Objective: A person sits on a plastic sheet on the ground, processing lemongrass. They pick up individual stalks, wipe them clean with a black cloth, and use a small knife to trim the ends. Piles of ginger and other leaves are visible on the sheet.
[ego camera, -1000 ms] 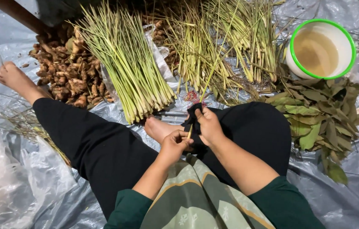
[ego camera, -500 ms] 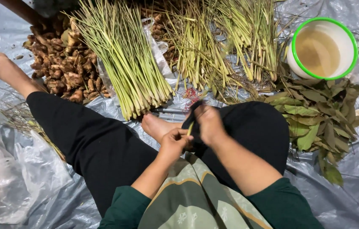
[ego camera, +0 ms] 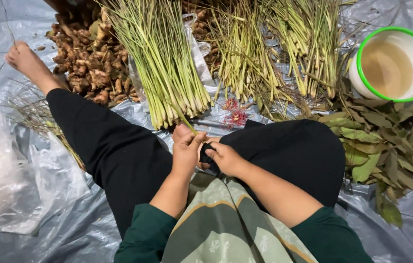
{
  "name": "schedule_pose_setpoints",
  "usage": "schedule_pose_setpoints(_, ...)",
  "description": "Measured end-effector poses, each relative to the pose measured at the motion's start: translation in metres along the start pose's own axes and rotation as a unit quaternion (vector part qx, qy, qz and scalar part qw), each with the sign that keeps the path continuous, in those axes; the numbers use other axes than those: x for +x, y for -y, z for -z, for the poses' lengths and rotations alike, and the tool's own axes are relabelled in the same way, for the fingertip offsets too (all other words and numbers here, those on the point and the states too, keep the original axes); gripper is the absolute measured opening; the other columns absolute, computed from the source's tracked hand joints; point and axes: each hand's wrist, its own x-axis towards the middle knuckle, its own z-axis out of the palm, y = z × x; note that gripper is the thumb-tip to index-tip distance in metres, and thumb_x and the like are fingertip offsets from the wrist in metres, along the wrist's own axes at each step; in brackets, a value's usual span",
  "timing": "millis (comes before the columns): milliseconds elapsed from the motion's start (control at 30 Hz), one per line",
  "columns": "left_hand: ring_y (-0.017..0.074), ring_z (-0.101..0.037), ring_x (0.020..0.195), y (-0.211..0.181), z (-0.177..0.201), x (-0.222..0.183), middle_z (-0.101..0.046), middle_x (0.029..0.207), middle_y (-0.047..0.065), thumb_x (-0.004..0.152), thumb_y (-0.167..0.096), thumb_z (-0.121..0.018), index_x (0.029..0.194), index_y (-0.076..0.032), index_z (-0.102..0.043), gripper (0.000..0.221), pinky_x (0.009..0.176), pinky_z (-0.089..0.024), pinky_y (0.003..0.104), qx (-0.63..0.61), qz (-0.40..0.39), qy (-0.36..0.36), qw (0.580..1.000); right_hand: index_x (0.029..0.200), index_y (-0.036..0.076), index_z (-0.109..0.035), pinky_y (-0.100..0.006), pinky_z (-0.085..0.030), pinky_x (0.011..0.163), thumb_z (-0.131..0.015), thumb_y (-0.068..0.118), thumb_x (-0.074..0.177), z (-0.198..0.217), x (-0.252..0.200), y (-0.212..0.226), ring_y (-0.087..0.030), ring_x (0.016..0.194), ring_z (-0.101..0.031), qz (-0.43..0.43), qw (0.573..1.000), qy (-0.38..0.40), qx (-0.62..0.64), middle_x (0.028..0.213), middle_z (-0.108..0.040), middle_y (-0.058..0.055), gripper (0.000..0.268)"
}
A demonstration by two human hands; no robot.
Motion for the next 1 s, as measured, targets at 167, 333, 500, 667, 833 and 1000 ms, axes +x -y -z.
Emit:
schedule_pose_setpoints(167, 0.0069, -0.063, 0.068, -0.008, 0.02, 0.018, -0.074, 0.071, 0.005, 0.092, -0.016, -0.079, 0.084, -0.01, -0.079, 0.01, 0.065, -0.054, 0.02, -0.1, -0.038, -0.104, 0.989, 0.111, 0.007, -0.07, -0.044, -0.056, 0.088, -0.061, 0.037, 0.103, 0.003, -0.013, 0.043, -0.032, 0.1, -0.072, -0.023, 0.999, 0.042, -0.015, 0.095, -0.077, -0.017, 0.032)
schedule_pose_setpoints(333, 0.0146, -0.069, 0.068, -0.011, 0.059, 0.046, -0.07, 0.073, 0.009, 0.1, -0.01, -0.07, 0.085, -0.007, -0.071, 0.015, 0.064, -0.053, 0.021, -0.234, -0.096, -0.186, 0.949, 0.106, 0.009, -0.07, -0.04, -0.057, 0.075, -0.062, 0.04, 0.101, 0.0, -0.016, 0.025, -0.031, 0.082, -0.074, -0.029, 0.996, 0.073, -0.048, 0.079, -0.075, -0.015, 0.033)
schedule_pose_setpoints(500, 0.0141, -0.072, 0.062, -0.008, 0.077, 0.052, -0.073, 0.074, 0.007, 0.1, -0.019, -0.072, 0.096, -0.009, -0.073, 0.011, 0.046, -0.037, 0.012, -0.219, -0.075, -0.18, 0.956, 0.084, 0.01, -0.066, -0.026, -0.043, 0.062, -0.053, 0.027, 0.108, 0.025, 0.009, 0.032, -0.012, 0.066, -0.049, -0.028, 0.986, -0.086, 0.139, 0.068, -0.055, 0.005, 0.033)
schedule_pose_setpoints(667, 0.0132, -0.07, 0.061, 0.022, 0.039, 0.046, -0.071, 0.07, 0.008, 0.094, -0.014, -0.077, 0.088, -0.008, -0.075, 0.009, 0.052, -0.055, 0.022, -0.201, -0.039, -0.117, 0.972, 0.091, 0.008, -0.069, -0.025, -0.049, 0.066, -0.053, 0.026, 0.108, -0.003, 0.013, 0.008, -0.013, 0.068, -0.055, -0.087, 0.958, -0.027, 0.273, 0.074, -0.06, 0.0, 0.029)
schedule_pose_setpoints(833, 0.0132, -0.068, 0.062, 0.036, 0.013, 0.033, -0.071, 0.066, 0.008, 0.091, -0.012, -0.079, 0.088, -0.007, -0.08, 0.006, 0.06, -0.059, 0.025, -0.107, -0.014, -0.043, 0.993, 0.101, 0.007, -0.07, -0.022, -0.054, 0.046, -0.053, 0.02, 0.108, -0.032, 0.004, 0.015, -0.017, 0.054, -0.071, -0.123, 0.954, 0.095, 0.255, 0.069, -0.075, -0.012, 0.023)
schedule_pose_setpoints(1000, 0.0144, -0.069, 0.063, 0.032, 0.025, 0.043, -0.07, 0.071, 0.01, 0.096, -0.007, -0.072, 0.097, -0.001, -0.076, 0.007, 0.064, -0.064, 0.028, -0.194, -0.006, -0.096, 0.976, 0.125, -0.001, -0.064, -0.031, -0.064, 0.054, -0.055, 0.017, 0.106, -0.025, 0.0, 0.025, -0.026, 0.063, -0.076, -0.156, 0.942, 0.091, 0.282, 0.103, -0.074, -0.026, 0.028)
